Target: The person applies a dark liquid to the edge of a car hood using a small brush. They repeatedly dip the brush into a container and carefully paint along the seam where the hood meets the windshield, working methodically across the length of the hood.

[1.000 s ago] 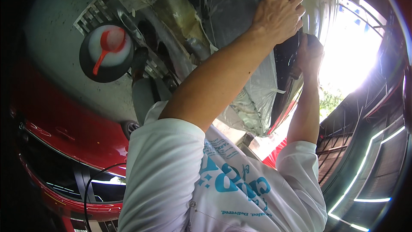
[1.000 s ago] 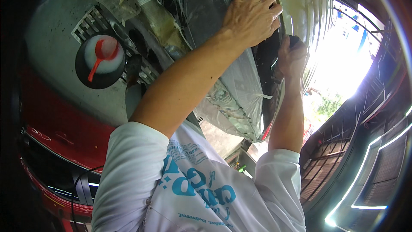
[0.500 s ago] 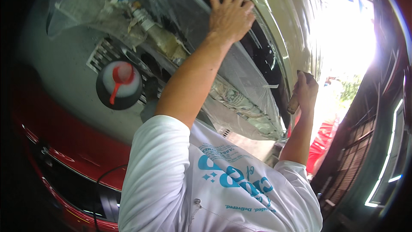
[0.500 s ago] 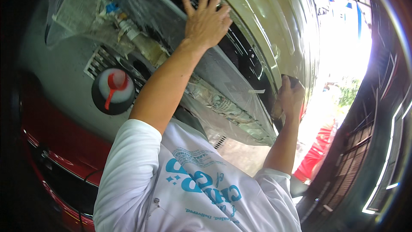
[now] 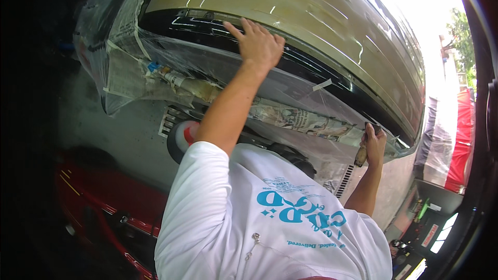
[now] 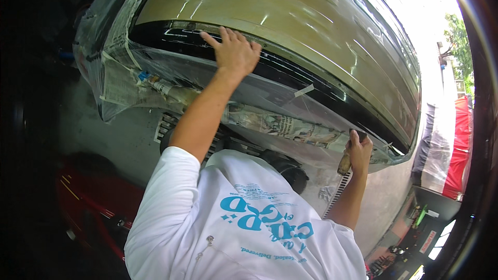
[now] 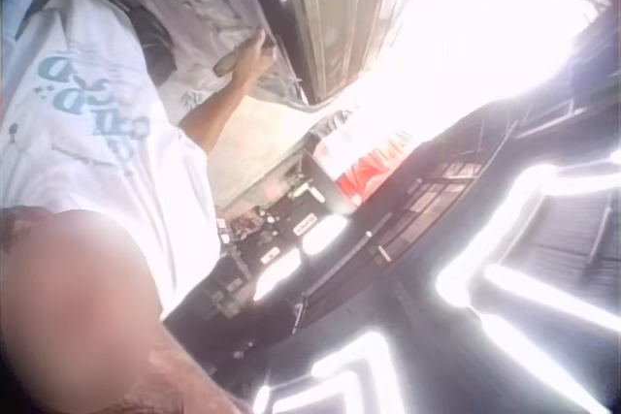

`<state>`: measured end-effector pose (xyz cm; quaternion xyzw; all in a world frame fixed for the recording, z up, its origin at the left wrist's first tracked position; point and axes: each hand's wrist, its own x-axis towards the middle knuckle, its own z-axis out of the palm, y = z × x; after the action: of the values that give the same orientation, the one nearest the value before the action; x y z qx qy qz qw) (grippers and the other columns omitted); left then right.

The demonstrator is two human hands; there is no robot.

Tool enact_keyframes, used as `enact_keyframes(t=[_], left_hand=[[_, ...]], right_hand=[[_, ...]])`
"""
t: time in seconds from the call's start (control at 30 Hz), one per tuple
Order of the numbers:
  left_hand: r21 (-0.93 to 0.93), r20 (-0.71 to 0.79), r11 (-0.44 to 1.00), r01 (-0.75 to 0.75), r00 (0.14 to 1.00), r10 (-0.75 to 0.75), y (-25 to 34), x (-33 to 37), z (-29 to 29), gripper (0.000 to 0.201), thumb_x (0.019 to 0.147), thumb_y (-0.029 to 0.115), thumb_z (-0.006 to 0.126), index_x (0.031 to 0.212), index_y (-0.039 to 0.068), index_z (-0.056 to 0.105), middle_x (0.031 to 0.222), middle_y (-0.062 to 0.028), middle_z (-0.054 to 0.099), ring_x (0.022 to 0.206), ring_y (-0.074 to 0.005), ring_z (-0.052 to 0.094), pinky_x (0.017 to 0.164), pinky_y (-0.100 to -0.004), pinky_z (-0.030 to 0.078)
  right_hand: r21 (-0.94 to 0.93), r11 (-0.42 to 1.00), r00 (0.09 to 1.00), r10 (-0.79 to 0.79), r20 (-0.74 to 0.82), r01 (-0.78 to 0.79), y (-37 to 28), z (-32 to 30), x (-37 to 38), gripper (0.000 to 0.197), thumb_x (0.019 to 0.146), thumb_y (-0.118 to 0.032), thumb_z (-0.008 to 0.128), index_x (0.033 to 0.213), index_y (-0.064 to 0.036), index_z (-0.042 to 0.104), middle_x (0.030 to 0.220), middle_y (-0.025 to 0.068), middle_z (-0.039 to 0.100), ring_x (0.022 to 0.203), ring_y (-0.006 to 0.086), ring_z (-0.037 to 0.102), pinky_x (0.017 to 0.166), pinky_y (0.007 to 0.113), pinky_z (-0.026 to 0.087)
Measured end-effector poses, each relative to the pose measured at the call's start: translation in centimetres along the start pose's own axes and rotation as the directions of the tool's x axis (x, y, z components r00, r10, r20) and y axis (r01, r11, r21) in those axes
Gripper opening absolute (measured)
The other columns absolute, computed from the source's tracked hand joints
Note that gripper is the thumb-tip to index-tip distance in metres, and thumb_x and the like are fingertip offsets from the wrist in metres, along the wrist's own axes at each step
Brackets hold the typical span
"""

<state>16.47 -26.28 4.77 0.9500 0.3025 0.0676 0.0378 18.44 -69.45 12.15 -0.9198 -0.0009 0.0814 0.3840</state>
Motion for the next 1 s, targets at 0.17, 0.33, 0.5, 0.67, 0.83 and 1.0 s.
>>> enact_keyframes(t=[0.17, 0.33, 0.5, 0.67, 0.83, 1.0], left_hand=[[0.005, 0.103, 0.999, -0.051, 0.993, 0.05, 9.5, -1.8, -0.3, 0.076, 0.1, 0.045, 0.033, 0.144, -0.015, 0.05, 0.153, -0.0353, 0.045, 0.148, -0.0505, 0.036, 0.118, -0.0778, 0.003], [0.014, 0.225, 0.996, -0.086, 0.971, 0.081, 15.4, -2.7, -1.3, 0.073, 0.102, 0.043, 0.031, 0.144, -0.013, 0.051, 0.153, -0.0376, 0.043, 0.146, -0.0558, 0.035, 0.118, -0.0778, 0.003], [0.062, 0.235, 0.991, -0.117, 0.967, 0.099, 17.1, -3.4, -2.0, 0.07, 0.103, 0.042, 0.033, 0.144, -0.01, 0.054, 0.152, -0.0374, 0.045, 0.144, -0.0566, 0.038, 0.117, -0.0789, 0.004], [-0.07, 0.264, 0.962, -0.264, 0.925, 0.273, 22.1, -5.2, -3.2, 0.063, 0.102, 0.042, 0.035, 0.138, -0.002, 0.063, 0.144, -0.0275, 0.058, 0.139, -0.0492, 0.048, 0.118, -0.0788, 0.006], [-0.419, -0.199, 0.722, -0.551, 0.831, 0.519, 27.0, -8.8, 1.0, 0.03, 0.098, 0.032, 0.056, 0.1, 0.009, 0.075, 0.105, -0.0122, 0.074, 0.113, -0.0317, 0.067, 0.111, -0.0668, 0.036], [-0.413, -0.315, 0.712, -0.568, 0.822, 0.474, 26.0, -8.0, 1.7, 0.029, 0.096, 0.034, 0.063, 0.084, 0.009, 0.073, 0.088, -0.0103, 0.073, 0.089, -0.0305, 0.071, 0.083, -0.0491, 0.05]], right_hand=[[0.17, 0.984, 0.998, 0.064, -0.01, -0.061, 4.8, -1.7, -1.5, 0.033, 0.102, -0.028, 0.066, 0.078, -0.0068, 0.059, 0.063, 0.0005, 0.055, 0.055, 0.0104, 0.052, 0.052, 0.029, 0.041], [0.216, 0.964, 0.985, 0.169, -0.036, -0.158, 8.1, -3.7, -2.5, 0.033, 0.103, -0.027, 0.065, 0.078, -0.007, 0.058, 0.064, 0.0013, 0.055, 0.054, 0.0114, 0.052, 0.051, 0.03, 0.041], [0.323, 0.936, 0.987, 0.16, -0.033, -0.141, 12.6, -4.4, -2.3, 0.033, 0.103, -0.028, 0.066, 0.078, -0.0074, 0.058, 0.064, 0.0018, 0.056, 0.053, 0.0118, 0.053, 0.051, 0.028, 0.042], [0.404, 0.902, 0.986, 0.168, -0.007, -0.151, 14.7, -4.7, -2.3, 0.032, 0.102, -0.031, 0.067, 0.081, -0.0097, 0.058, 0.064, 0.0017, 0.056, 0.051, 0.0127, 0.054, 0.047, 0.029, 0.043], [0.53, 0.835, 0.979, 0.201, -0.043, -0.148, 16.4, -5.7, -2.2, 0.028, 0.103, -0.03, 0.066, 0.086, -0.0097, 0.059, 0.067, 0.0015, 0.057, 0.053, 0.0115, 0.054, 0.047, 0.028, 0.044], [0.808, 0.551, 0.907, 0.418, -0.049, -0.21, 21.1, -8.7, -2.8, 0.025, 0.102, -0.03, 0.067, 0.088, -0.0106, 0.058, 0.069, 0.0002, 0.055, 0.057, 0.0117, 0.054, 0.05, 0.027, 0.045]])
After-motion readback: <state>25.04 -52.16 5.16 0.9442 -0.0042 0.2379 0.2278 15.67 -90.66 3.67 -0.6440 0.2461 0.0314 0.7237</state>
